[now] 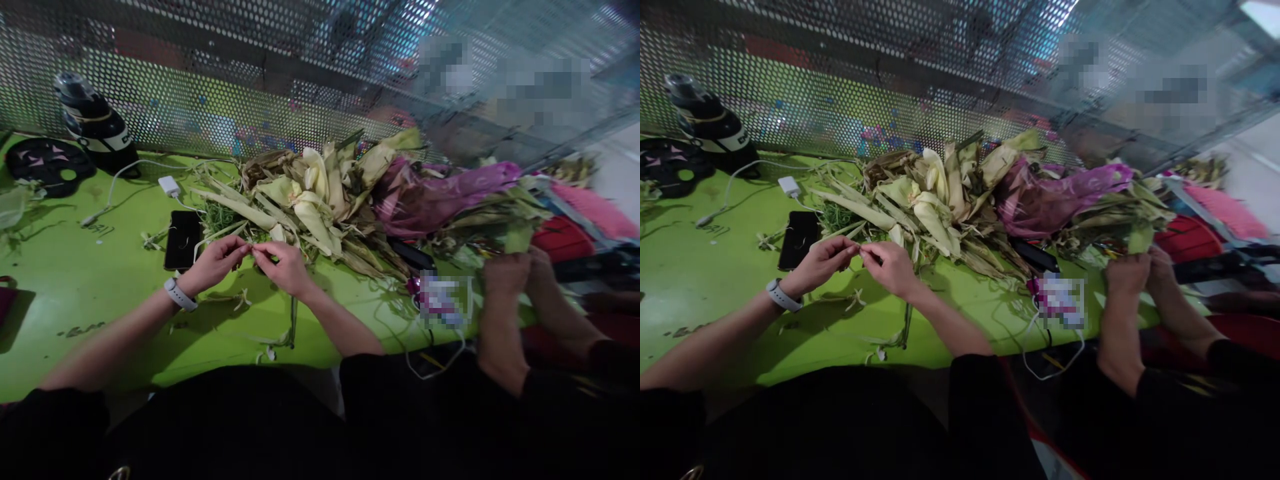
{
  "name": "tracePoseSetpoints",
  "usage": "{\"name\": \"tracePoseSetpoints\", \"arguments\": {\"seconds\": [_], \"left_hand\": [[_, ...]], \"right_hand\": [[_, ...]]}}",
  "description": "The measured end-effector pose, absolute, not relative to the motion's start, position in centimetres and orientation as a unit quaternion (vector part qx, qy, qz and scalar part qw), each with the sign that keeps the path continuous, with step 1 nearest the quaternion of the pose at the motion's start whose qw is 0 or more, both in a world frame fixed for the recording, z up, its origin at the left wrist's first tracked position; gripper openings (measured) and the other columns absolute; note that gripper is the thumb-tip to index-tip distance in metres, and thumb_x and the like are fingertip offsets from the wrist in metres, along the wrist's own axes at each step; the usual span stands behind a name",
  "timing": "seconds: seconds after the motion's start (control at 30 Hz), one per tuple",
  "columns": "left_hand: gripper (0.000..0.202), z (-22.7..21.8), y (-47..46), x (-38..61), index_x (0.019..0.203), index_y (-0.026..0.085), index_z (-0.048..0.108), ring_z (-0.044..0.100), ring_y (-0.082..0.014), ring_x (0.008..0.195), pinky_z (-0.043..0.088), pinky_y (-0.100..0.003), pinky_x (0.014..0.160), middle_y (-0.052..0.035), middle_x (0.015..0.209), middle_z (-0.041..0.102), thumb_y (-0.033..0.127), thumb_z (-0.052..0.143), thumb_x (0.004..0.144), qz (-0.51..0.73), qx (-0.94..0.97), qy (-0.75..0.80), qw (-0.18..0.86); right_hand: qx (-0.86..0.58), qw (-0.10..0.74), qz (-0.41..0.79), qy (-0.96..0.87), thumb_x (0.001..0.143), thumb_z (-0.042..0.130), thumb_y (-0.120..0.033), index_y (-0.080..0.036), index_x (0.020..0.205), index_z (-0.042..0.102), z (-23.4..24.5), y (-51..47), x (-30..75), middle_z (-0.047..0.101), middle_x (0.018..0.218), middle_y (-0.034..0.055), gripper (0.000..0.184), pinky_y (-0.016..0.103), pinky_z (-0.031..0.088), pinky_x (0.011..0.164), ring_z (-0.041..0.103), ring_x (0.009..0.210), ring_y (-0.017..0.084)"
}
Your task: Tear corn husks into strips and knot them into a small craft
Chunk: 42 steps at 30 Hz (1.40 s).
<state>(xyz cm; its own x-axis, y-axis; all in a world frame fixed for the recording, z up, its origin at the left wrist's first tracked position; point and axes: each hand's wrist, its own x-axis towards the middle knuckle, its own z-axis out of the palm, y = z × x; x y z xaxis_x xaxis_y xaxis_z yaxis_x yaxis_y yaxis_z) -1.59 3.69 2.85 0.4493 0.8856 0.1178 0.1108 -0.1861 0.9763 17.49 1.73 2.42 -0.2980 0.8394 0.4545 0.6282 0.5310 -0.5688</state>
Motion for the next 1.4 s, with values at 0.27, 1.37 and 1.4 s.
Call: {"name": "tracePoseSetpoints", "arguments": {"seconds": [0.27,1.37,1.4], "left_hand": [[0.029,3.4,3.4,-2.1,0.082,0.017,0.059,0.039,-0.0081,0.054,0.034,-0.021,0.050,0.0037,0.063,0.046,0.044,0.063,0.090,0.380,0.628,0.312,0.603],[0.029,3.9,3.0,-2.2,0.083,0.014,0.063,0.038,-0.0054,0.048,0.027,-0.018,0.046,0.0038,0.056,0.048,0.042,0.070,0.086,0.323,0.550,0.280,0.718],[0.028,4.0,3.1,-2.2,0.083,0.014,0.064,0.038,-0.0052,0.047,0.026,-0.018,0.045,0.0040,0.054,0.048,0.041,0.071,0.085,0.319,0.548,0.288,0.717]], "right_hand": [[-0.428,0.401,0.261,-0.766,0.094,0.058,-0.040,-0.019,0.098,0.072,3.0,1.9,17.9,0.075,0.088,0.0040,0.026,0.027,0.057,0.075,0.069,0.079,0.015],[-0.255,0.360,0.012,-0.897,0.100,0.052,-0.027,-0.017,0.118,0.063,4.2,2.3,20.1,0.073,0.108,0.0110,0.023,0.040,0.059,0.094,0.068,0.111,0.022],[-0.253,0.358,0.000,-0.899,0.099,0.052,-0.025,-0.016,0.118,0.063,4.3,2.2,20.1,0.073,0.107,0.0111,0.023,0.040,0.059,0.095,0.068,0.110,0.022]]}}
